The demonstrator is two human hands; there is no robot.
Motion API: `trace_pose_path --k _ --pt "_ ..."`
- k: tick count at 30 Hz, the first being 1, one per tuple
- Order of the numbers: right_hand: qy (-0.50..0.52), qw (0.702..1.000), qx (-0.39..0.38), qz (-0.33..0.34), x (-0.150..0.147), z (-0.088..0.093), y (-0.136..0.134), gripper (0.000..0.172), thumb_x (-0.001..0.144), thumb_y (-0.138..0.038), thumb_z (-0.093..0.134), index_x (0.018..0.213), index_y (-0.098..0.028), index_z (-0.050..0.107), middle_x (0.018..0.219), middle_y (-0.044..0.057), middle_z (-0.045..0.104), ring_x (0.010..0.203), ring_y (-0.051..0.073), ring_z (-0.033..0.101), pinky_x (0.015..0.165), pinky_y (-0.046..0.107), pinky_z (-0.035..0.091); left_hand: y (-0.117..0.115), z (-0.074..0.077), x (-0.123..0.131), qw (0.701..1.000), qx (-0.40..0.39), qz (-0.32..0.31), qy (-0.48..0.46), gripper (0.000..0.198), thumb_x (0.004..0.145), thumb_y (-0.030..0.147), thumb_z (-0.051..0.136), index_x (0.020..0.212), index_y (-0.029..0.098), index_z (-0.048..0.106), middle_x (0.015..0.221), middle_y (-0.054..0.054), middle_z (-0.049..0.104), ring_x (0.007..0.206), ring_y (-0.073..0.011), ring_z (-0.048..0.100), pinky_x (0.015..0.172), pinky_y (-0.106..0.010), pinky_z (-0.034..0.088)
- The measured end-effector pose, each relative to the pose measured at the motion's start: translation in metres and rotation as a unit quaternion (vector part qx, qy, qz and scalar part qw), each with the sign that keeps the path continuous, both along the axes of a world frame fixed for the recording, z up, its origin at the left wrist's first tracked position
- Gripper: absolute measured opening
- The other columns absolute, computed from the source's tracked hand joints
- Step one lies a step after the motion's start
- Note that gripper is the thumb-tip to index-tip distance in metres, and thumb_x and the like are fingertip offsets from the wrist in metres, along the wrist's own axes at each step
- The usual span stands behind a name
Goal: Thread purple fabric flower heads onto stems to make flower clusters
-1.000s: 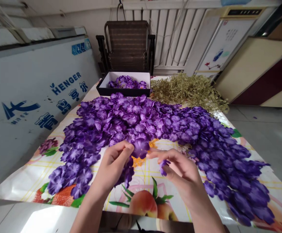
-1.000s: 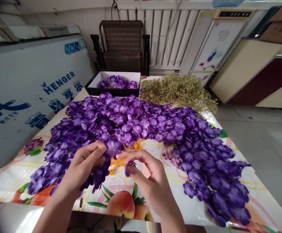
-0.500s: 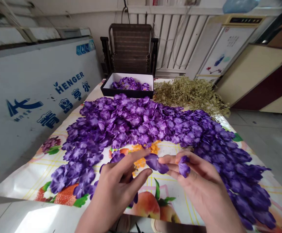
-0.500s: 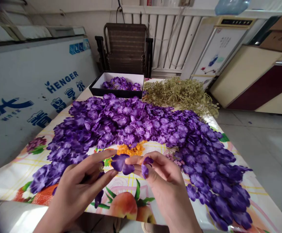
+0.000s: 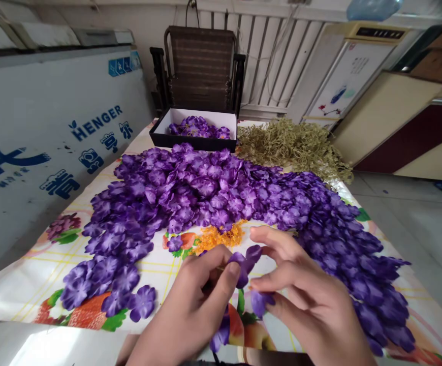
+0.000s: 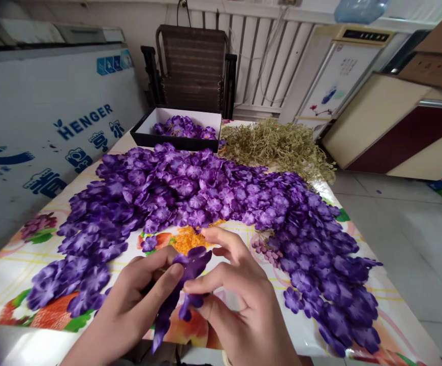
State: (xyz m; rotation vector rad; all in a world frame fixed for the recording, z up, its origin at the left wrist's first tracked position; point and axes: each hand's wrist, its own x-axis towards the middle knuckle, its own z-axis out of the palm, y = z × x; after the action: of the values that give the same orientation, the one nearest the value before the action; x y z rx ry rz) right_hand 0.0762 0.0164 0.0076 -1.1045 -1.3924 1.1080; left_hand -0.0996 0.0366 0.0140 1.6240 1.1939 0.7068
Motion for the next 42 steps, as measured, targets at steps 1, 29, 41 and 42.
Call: trace_pose_path --k 1,29,41,42 --pt "-0.004 1.000 0.007 -0.004 -0.001 0.000 0.001 0.012 0.080 -0.022 0.071 0.078 -0.033 0.075 0.129 0.002 0.060 0.121 0.027 0.055 0.100 0.043 0.047 0.001 0.001 0.000 1.000 -0.013 -0.007 -0.015 0.035 0.095 0.042 0.039 0.068 0.021 0.043 0.057 0.006 0.036 0.051 -0.0100 0.036 0.046 -0.022 0.028" --pt "-0.095 0.965 0.235 -0.062 -0.022 -0.001 -0.003 0.026 0.075 0.007 0.056 0.078 -0.019 0.053 0.085 0.002 0.062 0.081 0.014 0.063 0.070 0.025 0.053 -0.007 -0.004 -0.009 0.975 0.221 -0.030 -0.011 0.017 0.092 0.014 0.049 0.101 0.026 0.058 0.060 0.007 0.055 0.054 -0.0084 0.050 0.053 -0.018 0.036" --pt "-0.027 0.966 0.254 -0.032 -0.031 0.004 -0.001 0.028 0.077 0.005 0.056 0.090 -0.018 0.061 0.080 0.002 0.061 0.079 0.016 0.062 0.068 0.030 0.054 -0.011 -0.001 -0.016 0.964 0.256 0.003 -0.075 0.020 0.087 0.014 0.058 0.101 0.027 0.054 0.053 0.011 0.032 0.042 -0.0074 0.030 0.039 -0.019 0.024" --pt "-0.027 0.964 0.262 -0.045 -0.031 0.004 -0.001 0.029 0.076 0.006 0.055 0.091 -0.018 0.061 0.080 0.002 0.062 0.078 0.016 0.062 0.069 0.030 0.054 -0.012 -0.001 -0.016 0.964 0.252 0.014 -0.080 0.020 0.086 0.014 0.058 0.101 0.027 0.053 0.054 0.011 0.026 0.041 -0.0074 0.025 0.037 -0.020 0.020"
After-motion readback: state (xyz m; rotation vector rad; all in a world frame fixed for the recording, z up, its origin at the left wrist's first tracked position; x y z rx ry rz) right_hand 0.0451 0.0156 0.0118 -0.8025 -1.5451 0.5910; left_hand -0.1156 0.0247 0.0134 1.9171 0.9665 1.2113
